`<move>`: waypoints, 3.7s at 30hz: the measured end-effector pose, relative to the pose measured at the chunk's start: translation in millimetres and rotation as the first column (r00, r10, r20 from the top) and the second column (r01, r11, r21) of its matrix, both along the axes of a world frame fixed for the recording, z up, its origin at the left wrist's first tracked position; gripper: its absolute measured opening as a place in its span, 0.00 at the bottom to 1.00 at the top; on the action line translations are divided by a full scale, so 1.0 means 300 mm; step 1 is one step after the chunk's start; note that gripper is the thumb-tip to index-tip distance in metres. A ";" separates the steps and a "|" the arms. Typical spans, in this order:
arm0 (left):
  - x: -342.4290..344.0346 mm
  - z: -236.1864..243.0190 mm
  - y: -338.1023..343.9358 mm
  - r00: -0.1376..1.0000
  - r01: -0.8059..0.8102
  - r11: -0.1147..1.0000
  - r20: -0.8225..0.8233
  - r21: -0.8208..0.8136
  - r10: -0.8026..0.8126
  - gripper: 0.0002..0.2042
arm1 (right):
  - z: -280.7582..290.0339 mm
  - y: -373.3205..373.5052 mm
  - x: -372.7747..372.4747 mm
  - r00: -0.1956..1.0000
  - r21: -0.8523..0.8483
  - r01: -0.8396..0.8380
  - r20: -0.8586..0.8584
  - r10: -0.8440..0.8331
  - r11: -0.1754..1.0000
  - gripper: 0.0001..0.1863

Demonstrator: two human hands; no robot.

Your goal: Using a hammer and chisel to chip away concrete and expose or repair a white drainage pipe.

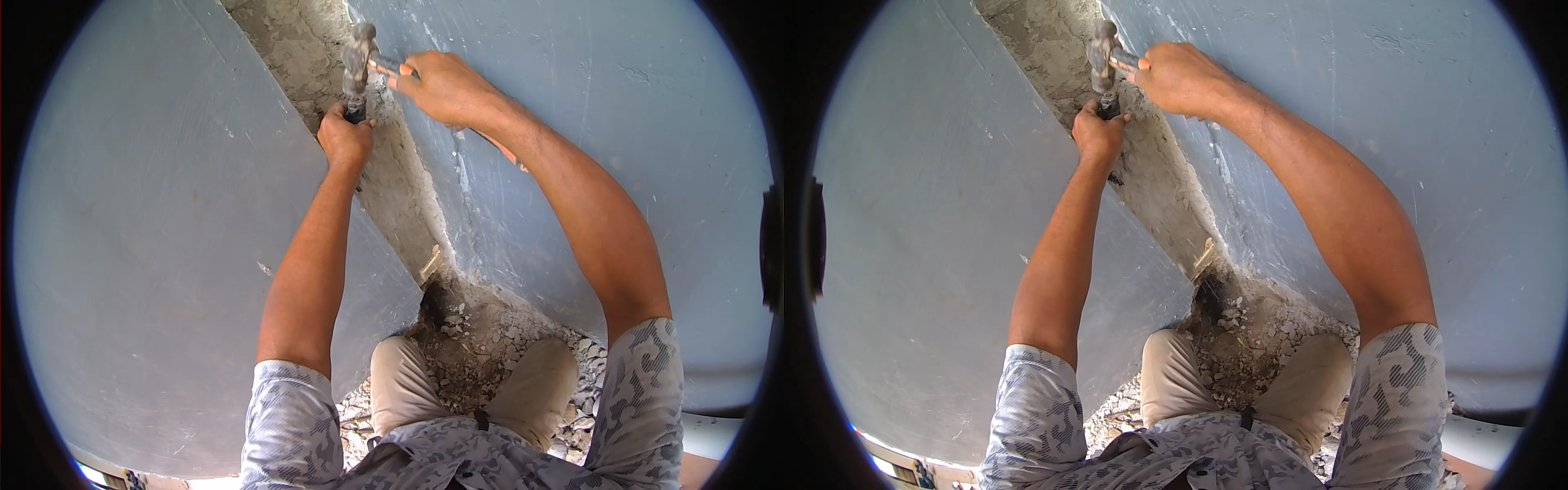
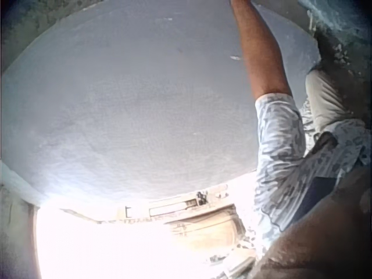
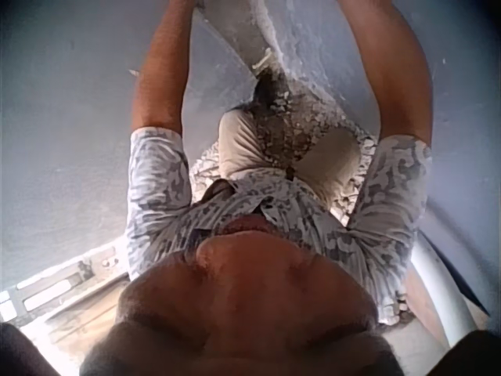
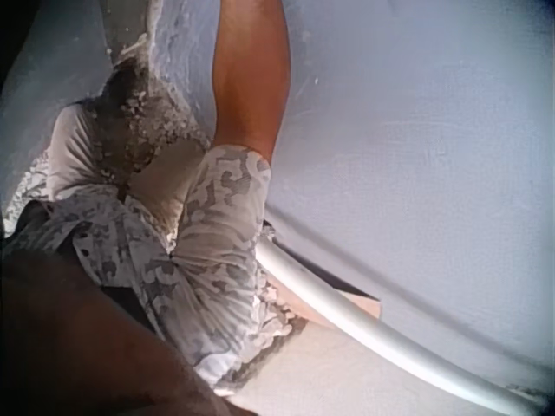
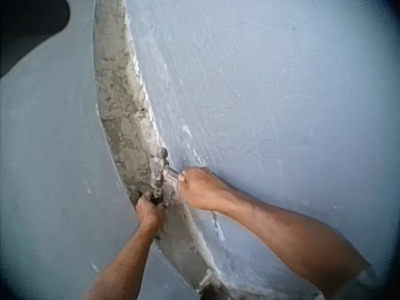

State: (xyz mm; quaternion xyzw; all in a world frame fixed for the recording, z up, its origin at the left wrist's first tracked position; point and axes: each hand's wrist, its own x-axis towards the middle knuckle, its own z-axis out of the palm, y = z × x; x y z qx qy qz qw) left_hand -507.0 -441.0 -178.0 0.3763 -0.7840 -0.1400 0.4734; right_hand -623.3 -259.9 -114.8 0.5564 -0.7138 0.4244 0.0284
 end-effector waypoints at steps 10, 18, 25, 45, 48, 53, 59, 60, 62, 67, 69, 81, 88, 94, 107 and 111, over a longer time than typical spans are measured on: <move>-0.003 0.005 0.021 0.999 -0.030 0.998 0.023 0.058 0.029 0.23 | -0.017 -0.030 0.024 0.999 0.126 -0.039 0.014 0.037 0.991 0.21; -0.011 0.006 0.017 0.999 -0.030 0.991 0.016 0.128 0.028 0.23 | 0.059 -0.004 0.002 0.996 -0.490 0.059 -0.033 -0.087 0.870 0.21; -0.005 -0.017 -0.013 0.997 -0.035 0.981 0.067 0.190 0.022 0.23 | 0.000 -0.035 0.018 0.992 0.215 -0.072 0.116 0.047 0.974 0.19; -0.009 -0.051 0.019 0.996 -0.046 0.985 0.080 0.166 0.033 0.21 | -0.040 0.008 0.019 0.998 -0.390 0.050 -0.016 -0.061 0.920 0.19; -0.020 -0.046 0.060 0.994 -0.022 0.985 0.106 0.171 0.004 0.21 | -0.098 0.004 0.024 0.995 -0.371 0.102 0.023 -0.101 0.923 0.20; -0.006 -0.079 0.029 0.985 -0.056 0.989 0.171 0.140 0.031 0.20 | -0.144 -0.005 0.030 0.994 0.081 -0.010 0.107 0.001 0.997 0.22; -0.009 -0.079 0.026 0.991 -0.022 0.987 0.133 0.161 0.000 0.19 | -0.048 0.059 0.066 0.993 -0.294 0.100 0.088 -0.077 0.950 0.20; -0.013 -0.080 0.031 0.992 -0.014 0.989 0.124 0.148 -0.005 0.19 | -0.075 0.034 0.059 0.993 -0.295 0.100 0.088 -0.077 0.950 0.20; -0.010 -0.085 0.031 0.979 -0.041 0.991 0.203 0.130 0.014 0.19 | -0.143 -0.018 0.048 0.999 -0.015 0.037 0.037 -0.037 0.999 0.19; -0.005 -0.118 0.033 0.972 -0.071 0.991 0.232 0.110 0.044 0.19 | -0.148 0.005 0.021 0.991 0.102 -0.029 0.133 0.016 0.994 0.19; -0.012 -0.108 0.036 0.975 -0.054 0.991 0.220 0.126 0.025 0.19 | -0.149 0.014 0.016 0.998 0.003 0.006 0.060 -0.006 1.000 0.19; -0.004 -0.143 0.014 0.916 -0.090 0.994 0.398 0.065 0.057 0.20 | -0.272 -0.009 0.021 0.977 0.092 -0.076 0.204 0.056 0.993 0.21; -0.019 0.086 0.066 0.970 0.025 0.992 0.242 -0.125 0.006 0.17 | -0.179 0.140 -0.008 0.990 -0.110 0.051 0.137 -0.036 0.993 0.22; -0.011 0.105 0.049 0.954 0.110 0.971 0.297 -0.214 -0.043 0.15 | -0.164 0.159 0.008 0.986 -0.123 0.087 0.155 -0.068 0.989 0.22; -0.005 0.049 0.017 0.932 0.265 0.964 0.255 0.001 -0.257 0.13 | -0.092 0.058 -0.011 0.995 -0.093 0.034 0.102 -0.024 0.995 0.20; -0.015 0.062 0.011 0.962 0.203 0.979 0.177 0.035 -0.206 0.15 | -0.055 0.051 -0.042 0.995 -0.352 0.095 0.003 -0.100 0.931 0.20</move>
